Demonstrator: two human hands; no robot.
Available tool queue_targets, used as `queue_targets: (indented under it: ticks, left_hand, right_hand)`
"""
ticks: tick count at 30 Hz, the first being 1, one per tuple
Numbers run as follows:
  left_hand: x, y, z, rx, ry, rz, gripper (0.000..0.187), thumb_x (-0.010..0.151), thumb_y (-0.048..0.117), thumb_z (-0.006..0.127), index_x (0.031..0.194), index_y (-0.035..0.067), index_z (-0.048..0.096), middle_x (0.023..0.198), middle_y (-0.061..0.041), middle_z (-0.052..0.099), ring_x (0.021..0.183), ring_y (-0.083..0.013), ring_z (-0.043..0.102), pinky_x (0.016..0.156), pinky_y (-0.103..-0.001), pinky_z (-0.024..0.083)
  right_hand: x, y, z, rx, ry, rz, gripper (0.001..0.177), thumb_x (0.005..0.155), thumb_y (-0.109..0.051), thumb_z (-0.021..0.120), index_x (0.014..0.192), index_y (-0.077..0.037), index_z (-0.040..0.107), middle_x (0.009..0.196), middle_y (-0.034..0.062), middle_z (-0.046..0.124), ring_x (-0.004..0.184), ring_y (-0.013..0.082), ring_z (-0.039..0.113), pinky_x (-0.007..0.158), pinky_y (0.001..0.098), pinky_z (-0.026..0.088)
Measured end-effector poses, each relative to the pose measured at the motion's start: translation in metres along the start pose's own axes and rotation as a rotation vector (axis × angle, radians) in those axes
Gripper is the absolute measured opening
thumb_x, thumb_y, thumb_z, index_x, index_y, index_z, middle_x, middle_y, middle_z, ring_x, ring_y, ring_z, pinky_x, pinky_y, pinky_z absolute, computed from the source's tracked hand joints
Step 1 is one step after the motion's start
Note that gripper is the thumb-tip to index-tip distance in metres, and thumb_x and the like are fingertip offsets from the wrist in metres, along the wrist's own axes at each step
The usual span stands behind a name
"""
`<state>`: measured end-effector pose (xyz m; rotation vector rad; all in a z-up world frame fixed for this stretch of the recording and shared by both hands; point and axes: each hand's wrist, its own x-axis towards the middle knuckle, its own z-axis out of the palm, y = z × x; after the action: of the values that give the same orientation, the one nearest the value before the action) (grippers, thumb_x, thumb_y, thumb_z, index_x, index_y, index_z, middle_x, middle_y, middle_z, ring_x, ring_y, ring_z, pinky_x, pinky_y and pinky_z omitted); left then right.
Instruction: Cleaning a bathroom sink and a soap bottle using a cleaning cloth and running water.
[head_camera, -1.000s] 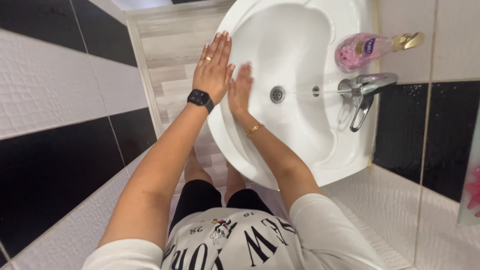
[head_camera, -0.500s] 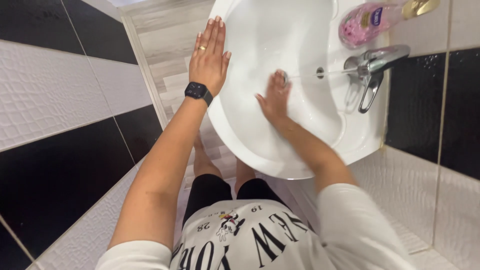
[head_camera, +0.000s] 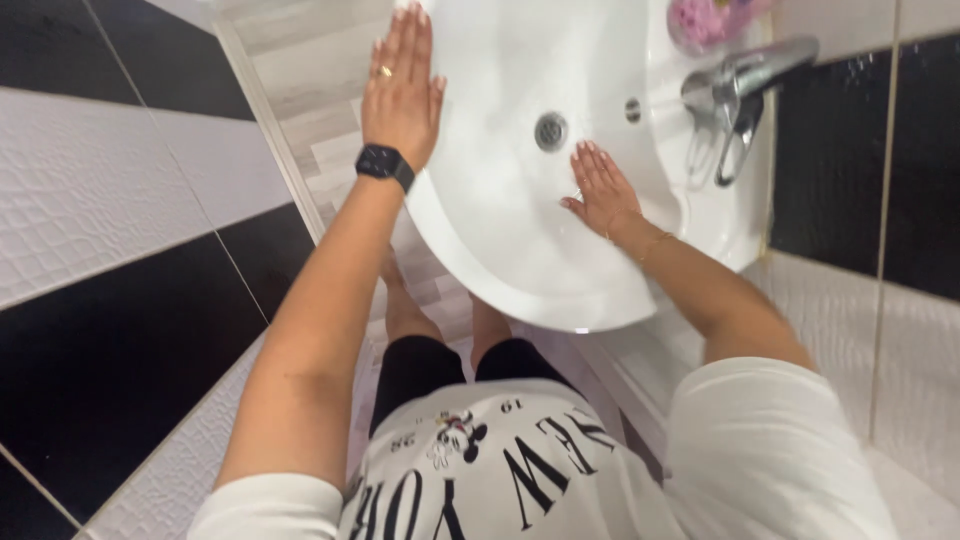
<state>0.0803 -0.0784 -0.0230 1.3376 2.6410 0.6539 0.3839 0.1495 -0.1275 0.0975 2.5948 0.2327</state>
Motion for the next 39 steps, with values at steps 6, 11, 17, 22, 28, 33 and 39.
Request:
queue_targets:
  ticks: [6,11,17,22,28,33,39]
  left_hand:
    - [0.001,0.001,0.001,-0.018,0.051,0.003,0.069,0.112,0.021,0.061,0.167,0.006,0.022,0.172,-0.013,0.026,0.160,-0.0236,0.023,0.134,-0.045,0.020]
    - [-0.002,0.002,-0.004,-0.004,0.030,0.005,0.069,0.111,0.020,0.061,0.165,0.003,0.023,0.171,-0.012,0.028,0.159,-0.0264,0.022,0.131,-0.047,0.021]
    - [0.000,0.001,-0.002,-0.016,0.031,0.012,0.070,0.110,0.019,0.061,0.167,0.004,0.022,0.174,-0.012,0.024,0.161,-0.0250,0.020,0.132,-0.046,0.021]
    - [0.005,0.004,-0.007,0.026,0.034,-0.017,0.069,0.109,0.022,0.056,0.166,0.004,0.020,0.173,-0.010,0.022,0.159,-0.0249,0.020,0.131,-0.046,0.020]
    - [0.007,0.007,-0.010,0.043,0.005,-0.053,0.067,0.108,0.027,0.050,0.164,0.006,0.020,0.171,-0.010,0.022,0.158,-0.0246,0.020,0.129,-0.046,0.019]
    - [0.008,0.009,-0.018,0.027,0.022,-0.039,0.065,0.109,0.027,0.047,0.164,0.006,0.021,0.171,-0.009,0.023,0.158,-0.0233,0.021,0.130,-0.045,0.020]
    - [0.005,0.009,-0.012,0.018,0.007,-0.037,0.063,0.108,0.027,0.046,0.163,0.007,0.024,0.170,-0.008,0.025,0.156,-0.0224,0.022,0.128,-0.044,0.021]
  right_hand:
    - [-0.050,-0.088,-0.024,0.441,-0.454,0.192,0.094,0.102,-0.061,0.031,0.160,0.005,-0.001,0.169,0.0253,-0.010,0.156,0.0380,-0.011,0.124,0.0547,-0.001]
    - [0.061,-0.219,-0.018,1.377,0.418,0.052,0.073,0.111,-0.049,0.017,0.166,-0.004,0.002,0.177,0.0167,-0.003,0.165,0.0269,-0.002,0.134,0.0506,0.006]
    - [-0.026,-0.138,-0.024,0.940,-0.246,-0.077,0.074,0.107,-0.050,0.023,0.165,-0.011,0.000,0.171,0.0134,-0.012,0.158,0.0300,-0.014,0.124,0.0556,-0.004]
    - [-0.010,-0.037,0.003,0.405,-0.146,0.268,0.092,0.102,-0.061,0.036,0.160,0.003,0.006,0.166,0.0319,-0.001,0.155,0.0437,-0.008,0.124,0.0569,0.001]
    - [0.126,-0.055,-0.006,0.574,0.511,0.491,0.089,0.107,-0.055,0.047,0.161,0.009,0.014,0.169,0.0317,0.005,0.159,0.0427,-0.001,0.131,0.0539,0.005]
    - [0.184,-0.019,-0.063,0.539,0.661,0.483,0.087,0.113,-0.051,0.045,0.164,0.011,0.012,0.172,0.0310,0.004,0.160,0.0431,-0.002,0.130,0.0535,0.003]
    - [0.159,-0.083,-0.082,0.460,0.202,0.490,0.083,0.104,-0.050,0.040,0.164,-0.001,0.009,0.173,0.0163,0.004,0.160,0.0296,-0.002,0.128,0.0531,-0.002]
